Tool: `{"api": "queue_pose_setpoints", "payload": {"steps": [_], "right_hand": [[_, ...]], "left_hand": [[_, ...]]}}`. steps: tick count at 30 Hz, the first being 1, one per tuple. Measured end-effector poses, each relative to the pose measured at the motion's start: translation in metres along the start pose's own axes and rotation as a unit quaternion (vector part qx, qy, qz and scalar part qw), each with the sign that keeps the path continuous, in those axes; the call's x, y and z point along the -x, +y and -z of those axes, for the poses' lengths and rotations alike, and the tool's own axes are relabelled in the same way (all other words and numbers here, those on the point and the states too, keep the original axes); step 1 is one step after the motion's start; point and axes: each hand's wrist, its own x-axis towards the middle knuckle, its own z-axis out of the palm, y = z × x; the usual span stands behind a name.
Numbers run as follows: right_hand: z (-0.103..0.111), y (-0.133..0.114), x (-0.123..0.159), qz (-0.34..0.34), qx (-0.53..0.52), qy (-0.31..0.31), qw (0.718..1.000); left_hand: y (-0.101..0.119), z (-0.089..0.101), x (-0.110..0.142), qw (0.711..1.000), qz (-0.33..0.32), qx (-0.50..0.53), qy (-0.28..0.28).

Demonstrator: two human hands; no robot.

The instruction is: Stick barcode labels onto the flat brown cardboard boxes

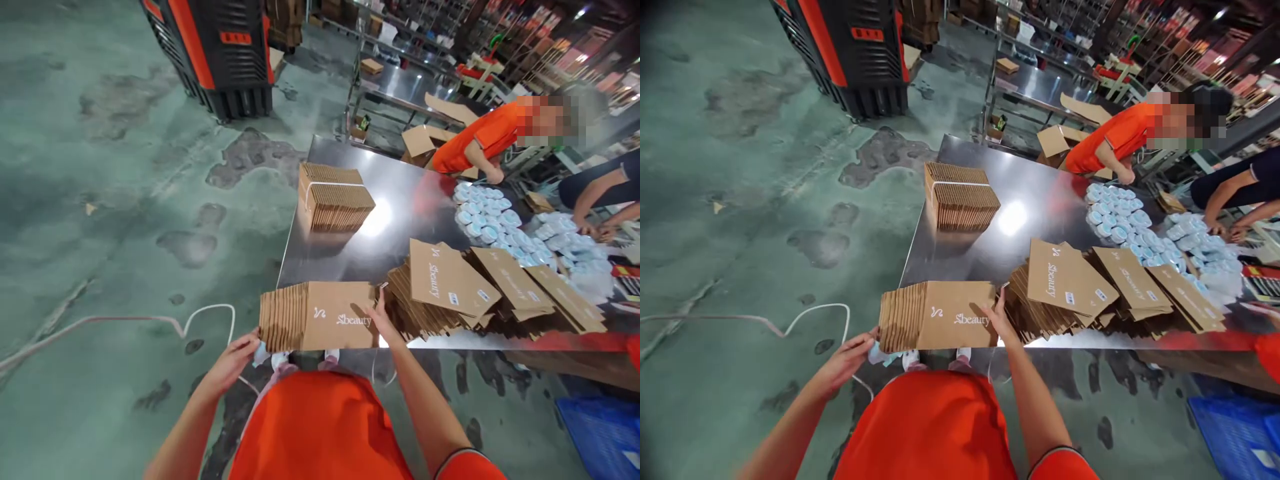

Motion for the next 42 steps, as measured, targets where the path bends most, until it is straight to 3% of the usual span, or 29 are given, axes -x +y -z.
{"api": "queue_pose_setpoints", "payload": {"steps": [4, 8, 14, 16, 21, 23, 25, 29, 32, 36, 42], "right_hand": [[-0.025, 0.002, 0.009, 0.012, -0.084, -0.008, 0.996], [-0.046, -0.010, 0.015, 0.034, -0.077, -0.051, 0.995], [-0.067, -0.014, 0.012, 0.055, -0.073, -0.085, 0.992], [-0.063, -0.014, 0.007, 0.064, -0.041, -0.047, 0.996], [-0.039, -0.024, 0.001, 0.103, 0.071, 0.166, 0.978], [-0.036, -0.030, 0.002, 0.115, 0.076, 0.182, 0.974], [-0.042, -0.033, 0.002, 0.109, 0.082, 0.157, 0.978], [-0.059, -0.032, 0.000, 0.085, 0.140, 0.112, 0.980], [-0.062, -0.033, -0.005, 0.073, 0.188, 0.103, 0.974], [-0.057, -0.037, -0.011, 0.051, 0.217, 0.086, 0.971], [-0.060, -0.038, -0.012, 0.044, 0.240, 0.077, 0.967]], "left_hand": [[0.006, -0.003, -0.005, 1.000, 0.022, -0.004, -0.012], [0.006, -0.004, -0.006, 0.999, 0.029, 0.027, -0.007], [0.003, -0.005, -0.005, 1.000, 0.031, -0.006, 0.000], [0.005, -0.005, 0.001, 0.999, 0.015, -0.025, 0.014], [0.020, -0.015, 0.047, 0.977, -0.032, -0.210, 0.014], [0.028, -0.030, 0.068, 0.969, -0.020, -0.244, -0.021], [0.036, -0.053, 0.077, 0.965, -0.036, -0.257, -0.037], [0.041, -0.107, 0.052, 0.953, -0.117, -0.280, -0.023], [0.035, -0.131, 0.016, 0.948, -0.164, -0.273, -0.001], [0.024, -0.134, -0.007, 0.938, -0.182, -0.293, 0.009], [0.018, -0.126, -0.007, 0.939, -0.182, -0.291, 0.000]]}}
